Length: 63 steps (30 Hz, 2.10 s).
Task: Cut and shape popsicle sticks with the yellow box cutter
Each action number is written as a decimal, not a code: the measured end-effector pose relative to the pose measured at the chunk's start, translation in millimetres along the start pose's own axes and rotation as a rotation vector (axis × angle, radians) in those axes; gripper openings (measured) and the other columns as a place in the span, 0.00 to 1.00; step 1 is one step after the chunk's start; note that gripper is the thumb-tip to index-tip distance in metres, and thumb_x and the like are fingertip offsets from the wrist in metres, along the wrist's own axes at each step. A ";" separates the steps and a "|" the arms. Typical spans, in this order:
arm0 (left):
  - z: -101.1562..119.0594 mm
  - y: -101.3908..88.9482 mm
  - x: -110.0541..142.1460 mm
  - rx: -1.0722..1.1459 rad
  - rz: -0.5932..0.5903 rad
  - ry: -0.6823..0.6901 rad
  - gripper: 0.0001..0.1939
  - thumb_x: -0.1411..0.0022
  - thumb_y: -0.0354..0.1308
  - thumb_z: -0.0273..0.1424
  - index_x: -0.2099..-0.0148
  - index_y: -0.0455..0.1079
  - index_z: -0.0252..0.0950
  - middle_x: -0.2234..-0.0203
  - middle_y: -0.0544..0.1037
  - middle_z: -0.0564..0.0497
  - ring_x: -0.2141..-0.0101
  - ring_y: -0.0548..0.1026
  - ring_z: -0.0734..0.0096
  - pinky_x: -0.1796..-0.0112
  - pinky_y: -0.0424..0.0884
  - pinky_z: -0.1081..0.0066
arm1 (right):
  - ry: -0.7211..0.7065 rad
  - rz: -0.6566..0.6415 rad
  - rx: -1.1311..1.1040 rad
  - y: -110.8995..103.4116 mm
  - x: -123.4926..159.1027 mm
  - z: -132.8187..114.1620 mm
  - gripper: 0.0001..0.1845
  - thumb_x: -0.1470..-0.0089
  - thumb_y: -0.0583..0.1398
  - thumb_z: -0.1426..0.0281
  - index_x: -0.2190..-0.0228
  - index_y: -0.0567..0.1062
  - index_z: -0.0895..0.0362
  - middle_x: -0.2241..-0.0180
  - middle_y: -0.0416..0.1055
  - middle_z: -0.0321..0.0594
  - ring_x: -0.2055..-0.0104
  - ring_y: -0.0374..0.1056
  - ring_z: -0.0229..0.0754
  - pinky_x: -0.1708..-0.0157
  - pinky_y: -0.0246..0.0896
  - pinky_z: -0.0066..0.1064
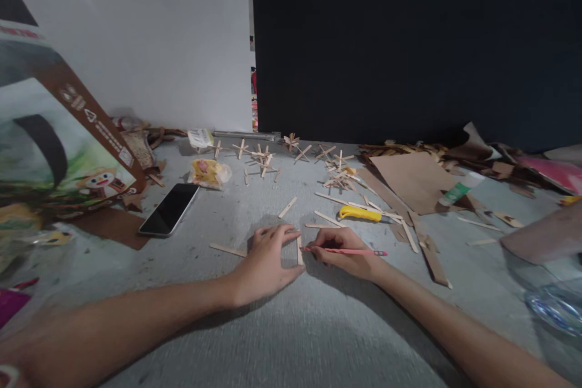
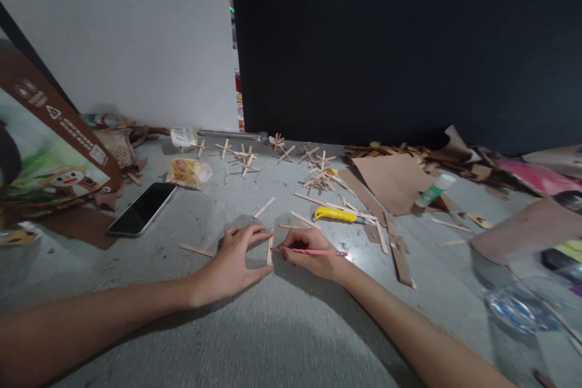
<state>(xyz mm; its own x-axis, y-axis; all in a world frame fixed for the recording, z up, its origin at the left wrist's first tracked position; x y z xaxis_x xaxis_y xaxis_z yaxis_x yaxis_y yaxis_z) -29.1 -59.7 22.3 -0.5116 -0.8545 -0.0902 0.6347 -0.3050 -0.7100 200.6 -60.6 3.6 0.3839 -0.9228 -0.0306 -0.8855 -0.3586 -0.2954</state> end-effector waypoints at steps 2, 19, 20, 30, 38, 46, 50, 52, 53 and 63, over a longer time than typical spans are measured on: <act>-0.7 0.6 0.1 -0.004 0.001 0.005 0.31 0.40 0.70 0.32 0.37 0.65 0.44 0.37 0.79 0.42 0.32 0.66 0.44 0.33 0.57 0.42 | -0.011 0.002 0.008 -0.2 0.0 0.2 0.18 0.44 0.69 0.54 0.73 0.77 0.56 0.77 0.71 0.36 0.75 0.63 0.38 0.75 0.54 0.29; -2.1 0.9 0.8 0.003 0.004 -0.003 0.33 0.40 0.71 0.33 0.36 0.65 0.44 0.37 0.79 0.42 0.32 0.66 0.44 0.34 0.57 0.42 | -0.001 0.023 0.013 1.2 1.7 -4.9 0.21 0.40 0.66 0.50 0.69 0.77 0.56 0.74 0.73 0.37 0.76 0.65 0.37 0.76 0.58 0.28; -2.7 1.3 0.7 0.003 0.004 -0.005 0.33 0.40 0.71 0.33 0.36 0.65 0.44 0.37 0.79 0.43 0.32 0.65 0.44 0.34 0.58 0.42 | 0.006 0.024 0.007 1.4 1.3 -4.3 0.22 0.41 0.66 0.50 0.69 0.77 0.56 0.74 0.73 0.37 0.76 0.65 0.37 0.76 0.59 0.28; -5.2 2.4 0.3 -0.006 0.008 0.008 0.30 0.39 0.70 0.34 0.37 0.67 0.45 0.38 0.79 0.44 0.32 0.66 0.44 0.33 0.58 0.42 | -0.024 0.022 0.026 1.0 -0.3 -2.1 0.18 0.42 0.67 0.54 0.71 0.76 0.55 0.76 0.71 0.35 0.76 0.63 0.37 0.76 0.55 0.28; -4.0 2.5 -0.2 -0.023 0.011 0.018 0.31 0.40 0.71 0.32 0.37 0.66 0.44 0.38 0.79 0.43 0.32 0.67 0.45 0.33 0.58 0.43 | -0.019 0.028 0.062 1.2 -1.1 -0.5 0.17 0.42 0.66 0.54 0.71 0.75 0.54 0.77 0.70 0.34 0.76 0.62 0.37 0.76 0.54 0.28; -0.1 0.3 3.7 -0.155 -0.016 0.088 0.29 0.33 0.68 0.36 0.34 0.66 0.41 0.37 0.78 0.40 0.33 0.69 0.44 0.32 0.58 0.40 | -0.008 0.034 -0.022 0.2 2.0 -5.4 0.22 0.42 0.67 0.49 0.69 0.74 0.55 0.74 0.71 0.35 0.77 0.66 0.36 0.77 0.58 0.28; 6.2 -0.1 10.1 -0.343 -0.013 0.257 0.17 0.26 0.59 0.34 0.39 0.72 0.35 0.38 0.77 0.37 0.33 0.69 0.43 0.32 0.59 0.38 | -0.045 0.107 -0.050 -0.1 3.6 -7.9 0.25 0.39 0.65 0.45 0.64 0.75 0.55 0.75 0.70 0.34 0.78 0.65 0.36 0.78 0.58 0.28; 7.2 1.9 13.3 -0.426 -0.023 0.333 0.12 0.25 0.56 0.31 0.45 0.75 0.33 0.36 0.77 0.37 0.32 0.68 0.41 0.31 0.58 0.37 | -0.045 0.144 -0.042 0.4 3.0 -7.6 0.26 0.39 0.65 0.44 0.64 0.74 0.55 0.75 0.70 0.33 0.79 0.63 0.35 0.79 0.56 0.27; 7.0 3.3 14.7 -0.459 -0.027 0.357 0.11 0.24 0.55 0.31 0.48 0.76 0.32 0.36 0.76 0.37 0.32 0.68 0.40 0.31 0.58 0.36 | -0.045 0.157 -0.035 0.7 2.4 -7.2 0.26 0.39 0.65 0.43 0.64 0.74 0.55 0.76 0.70 0.32 0.80 0.62 0.35 0.79 0.55 0.27; 1.1 14.3 24.7 -0.663 0.067 0.413 0.22 0.22 0.52 0.39 0.36 0.75 0.33 0.37 0.77 0.36 0.35 0.71 0.40 0.32 0.60 0.37 | -0.166 0.197 0.130 -2.1 4.4 -8.7 0.21 0.33 0.60 0.50 0.59 0.78 0.56 0.74 0.72 0.36 0.76 0.66 0.39 0.76 0.57 0.29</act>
<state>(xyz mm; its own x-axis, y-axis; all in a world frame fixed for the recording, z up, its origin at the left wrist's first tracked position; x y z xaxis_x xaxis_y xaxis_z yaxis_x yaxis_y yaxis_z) -32.0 -85.6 10.7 -0.7407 -0.5971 -0.3079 0.2602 0.1675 -0.9509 201.9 -65.1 12.4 0.2546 -0.9335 -0.2526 -0.9105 -0.1434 -0.3879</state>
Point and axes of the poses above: each hand's wrist, its own x-axis away from the middle knuckle, its own y-axis out of the palm, z = x × y, the point moved 1 cm from there along -x, towards the middle knuckle
